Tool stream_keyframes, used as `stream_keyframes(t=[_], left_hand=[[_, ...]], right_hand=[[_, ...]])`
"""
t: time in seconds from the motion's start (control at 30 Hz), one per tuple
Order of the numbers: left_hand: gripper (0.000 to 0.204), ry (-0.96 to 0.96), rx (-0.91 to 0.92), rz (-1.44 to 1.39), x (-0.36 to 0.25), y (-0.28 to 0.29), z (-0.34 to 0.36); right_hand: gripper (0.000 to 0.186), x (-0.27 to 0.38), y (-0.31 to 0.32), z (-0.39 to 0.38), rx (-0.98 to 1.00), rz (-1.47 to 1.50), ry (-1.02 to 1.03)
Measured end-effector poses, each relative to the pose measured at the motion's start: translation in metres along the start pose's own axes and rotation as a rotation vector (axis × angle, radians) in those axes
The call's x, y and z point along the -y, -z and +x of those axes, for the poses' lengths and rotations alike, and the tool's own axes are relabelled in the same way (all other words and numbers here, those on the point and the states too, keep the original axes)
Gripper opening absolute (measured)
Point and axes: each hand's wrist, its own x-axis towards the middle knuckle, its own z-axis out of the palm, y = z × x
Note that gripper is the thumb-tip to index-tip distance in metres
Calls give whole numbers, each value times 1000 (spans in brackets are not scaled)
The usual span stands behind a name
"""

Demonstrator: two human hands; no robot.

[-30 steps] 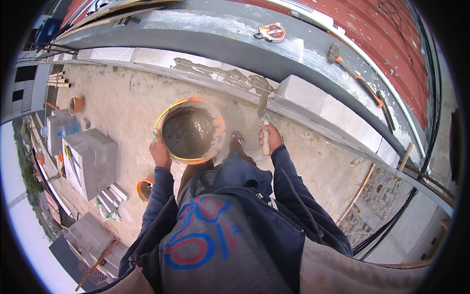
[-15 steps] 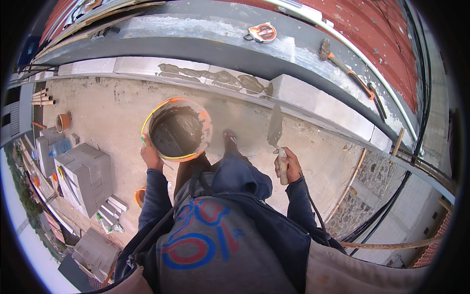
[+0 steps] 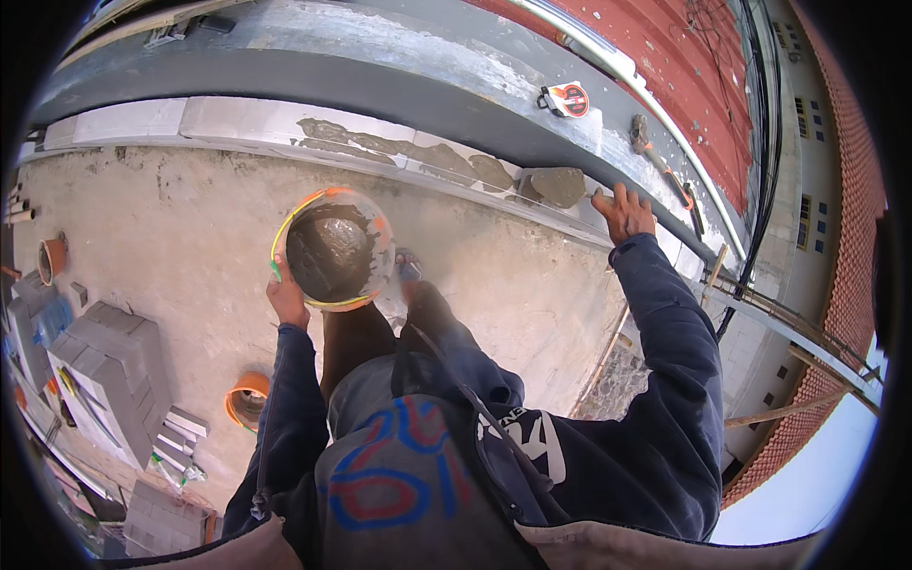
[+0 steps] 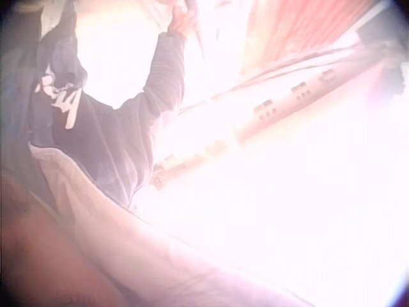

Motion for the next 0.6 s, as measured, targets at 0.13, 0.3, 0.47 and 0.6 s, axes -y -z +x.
stream_keyframes(t=[0.13,0.3,0.47,0.6], left_hand=[[65,56,47,101,19,39,50],[63,-5,15,74,2,49,70],[78,15,-47,119,16,83,111],[83,-1,-47,248,-1,85,116]], right_hand=[[43,-47,11,-37,16,-112,-18],[38,-91,51,-98,-5,221,-71],[40,-20,103,-16,369,553,-56],[41,27,42,74,434,523,-99]])
